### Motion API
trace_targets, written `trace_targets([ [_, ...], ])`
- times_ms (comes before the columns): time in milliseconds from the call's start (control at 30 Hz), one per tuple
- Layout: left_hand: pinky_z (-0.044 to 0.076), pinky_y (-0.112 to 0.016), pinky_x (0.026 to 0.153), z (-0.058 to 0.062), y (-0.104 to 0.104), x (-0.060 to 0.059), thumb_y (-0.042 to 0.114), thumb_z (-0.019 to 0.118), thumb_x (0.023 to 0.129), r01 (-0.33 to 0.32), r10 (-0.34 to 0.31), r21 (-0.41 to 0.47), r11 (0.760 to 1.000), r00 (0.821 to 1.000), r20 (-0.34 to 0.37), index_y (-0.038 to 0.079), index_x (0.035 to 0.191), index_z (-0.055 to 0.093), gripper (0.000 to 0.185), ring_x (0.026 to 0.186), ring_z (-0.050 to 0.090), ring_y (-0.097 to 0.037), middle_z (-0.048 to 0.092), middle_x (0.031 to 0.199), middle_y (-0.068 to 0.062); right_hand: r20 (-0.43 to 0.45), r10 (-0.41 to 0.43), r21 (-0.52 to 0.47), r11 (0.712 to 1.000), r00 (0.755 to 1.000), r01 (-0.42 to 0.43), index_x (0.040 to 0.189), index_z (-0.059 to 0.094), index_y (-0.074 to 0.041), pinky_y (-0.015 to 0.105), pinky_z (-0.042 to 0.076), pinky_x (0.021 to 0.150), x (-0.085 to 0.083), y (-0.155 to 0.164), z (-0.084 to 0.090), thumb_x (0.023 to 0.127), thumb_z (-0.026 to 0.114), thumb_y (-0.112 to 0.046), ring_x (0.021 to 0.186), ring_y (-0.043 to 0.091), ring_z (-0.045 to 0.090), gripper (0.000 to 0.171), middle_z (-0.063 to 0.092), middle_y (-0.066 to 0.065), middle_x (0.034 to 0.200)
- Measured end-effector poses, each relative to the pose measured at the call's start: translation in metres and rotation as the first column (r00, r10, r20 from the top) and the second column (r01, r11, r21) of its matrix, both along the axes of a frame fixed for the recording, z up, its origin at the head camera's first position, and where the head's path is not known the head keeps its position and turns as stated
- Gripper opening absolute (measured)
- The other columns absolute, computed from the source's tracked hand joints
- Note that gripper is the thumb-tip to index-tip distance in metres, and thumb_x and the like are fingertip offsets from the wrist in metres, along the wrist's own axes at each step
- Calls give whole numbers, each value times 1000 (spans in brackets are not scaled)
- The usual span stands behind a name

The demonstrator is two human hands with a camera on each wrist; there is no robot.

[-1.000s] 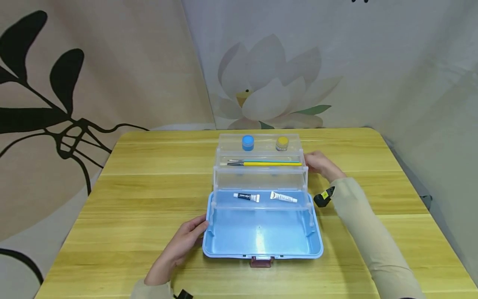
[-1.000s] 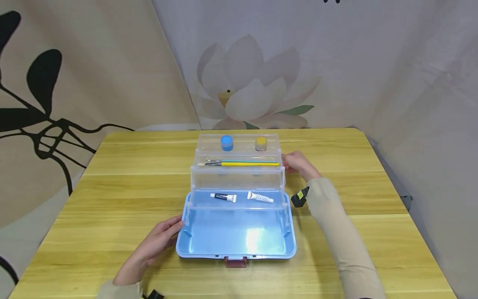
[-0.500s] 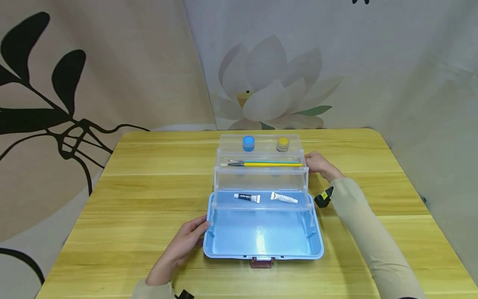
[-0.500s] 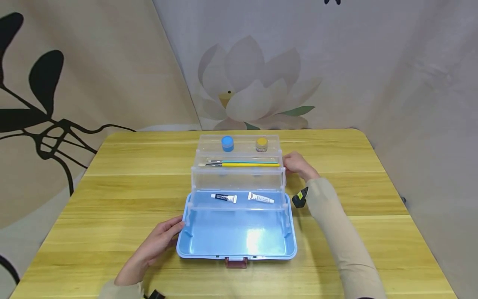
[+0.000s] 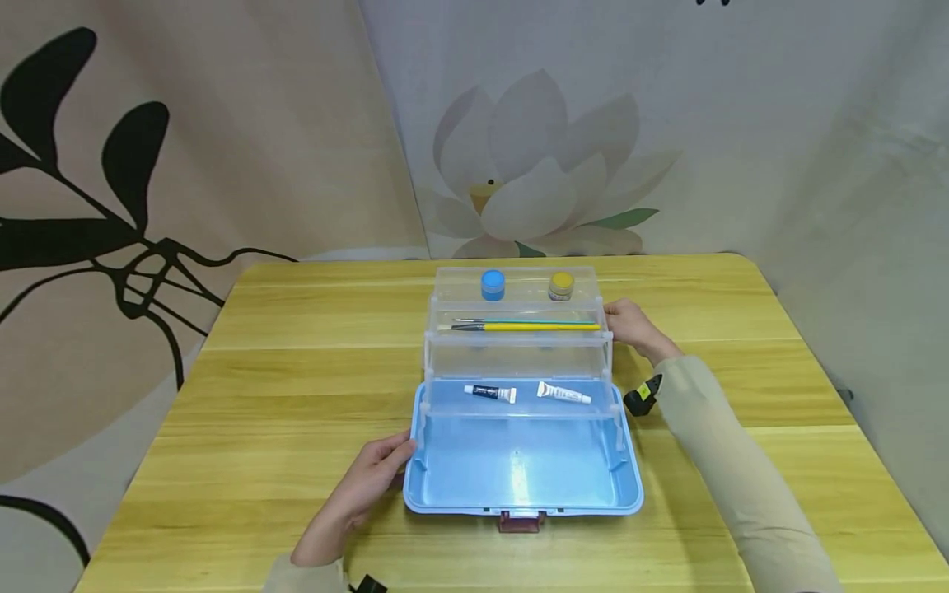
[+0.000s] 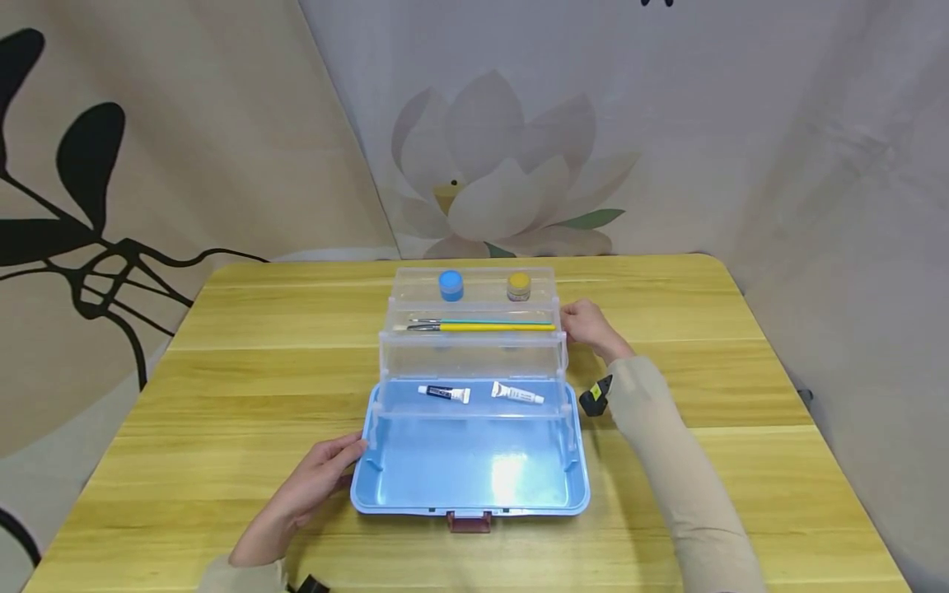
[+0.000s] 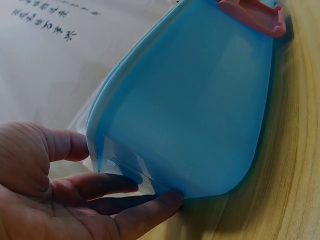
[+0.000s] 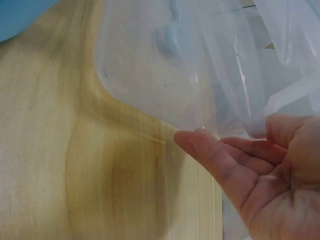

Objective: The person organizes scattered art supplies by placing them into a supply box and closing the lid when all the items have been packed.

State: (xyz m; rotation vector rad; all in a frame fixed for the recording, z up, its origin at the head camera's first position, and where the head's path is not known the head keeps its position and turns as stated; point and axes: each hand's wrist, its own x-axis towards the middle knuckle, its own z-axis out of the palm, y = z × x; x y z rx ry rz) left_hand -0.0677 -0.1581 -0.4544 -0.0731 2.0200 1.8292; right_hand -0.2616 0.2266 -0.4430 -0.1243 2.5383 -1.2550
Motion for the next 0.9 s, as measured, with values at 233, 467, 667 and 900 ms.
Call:
trace_targets([
  [233, 46, -42, 92, -2, 0, -1, 13, 40, 100, 18, -18, 2, 1000, 1000, 0, -16, 134, 34, 45, 127, 38, -41, 33, 141, -31, -34, -16, 0, 1000, 999, 16, 116, 58, 13, 31, 48, 64, 1, 0, -1, 101, 37, -12, 70, 16, 53, 36, 62, 24, 101],
  [467, 47, -43, 91, -2, -1, -1, 14, 40, 101, 36, -36, 40, 999, 999, 5, -18, 134, 32, 47, 125, 40, -42, 30, 141, -32, -153, -82, -71, 995, 985, 72, 120, 57, 11, 21, 43, 58, 2, -6, 4, 101, 39, -11, 70, 10, 55, 34, 62, 29, 107],
  [667, 47, -43, 91, -3, -1, -1, 14, 39, 101, 33, -33, 44, 998, 999, 6, -18, 134, 32, 46, 125, 40, -41, 29, 142, -31, -264, -132, -85, 990, 955, 114, 119, 59, 9, 16, 46, 63, 7, -7, 8, 99, 42, -7, 72, 3, 55, 31, 64, 28, 104],
  [900, 47, -42, 91, -4, 0, -2, 14, 39, 101, 31, -31, 40, 999, 999, 7, -17, 134, 33, 45, 125, 40, -41, 32, 141, -31, -335, -191, -173, 975, 923, 139, 122, 58, 7, 13, 44, 61, 18, -5, 11, 100, 46, -15, 69, -2, 52, 34, 63, 29, 102],
])
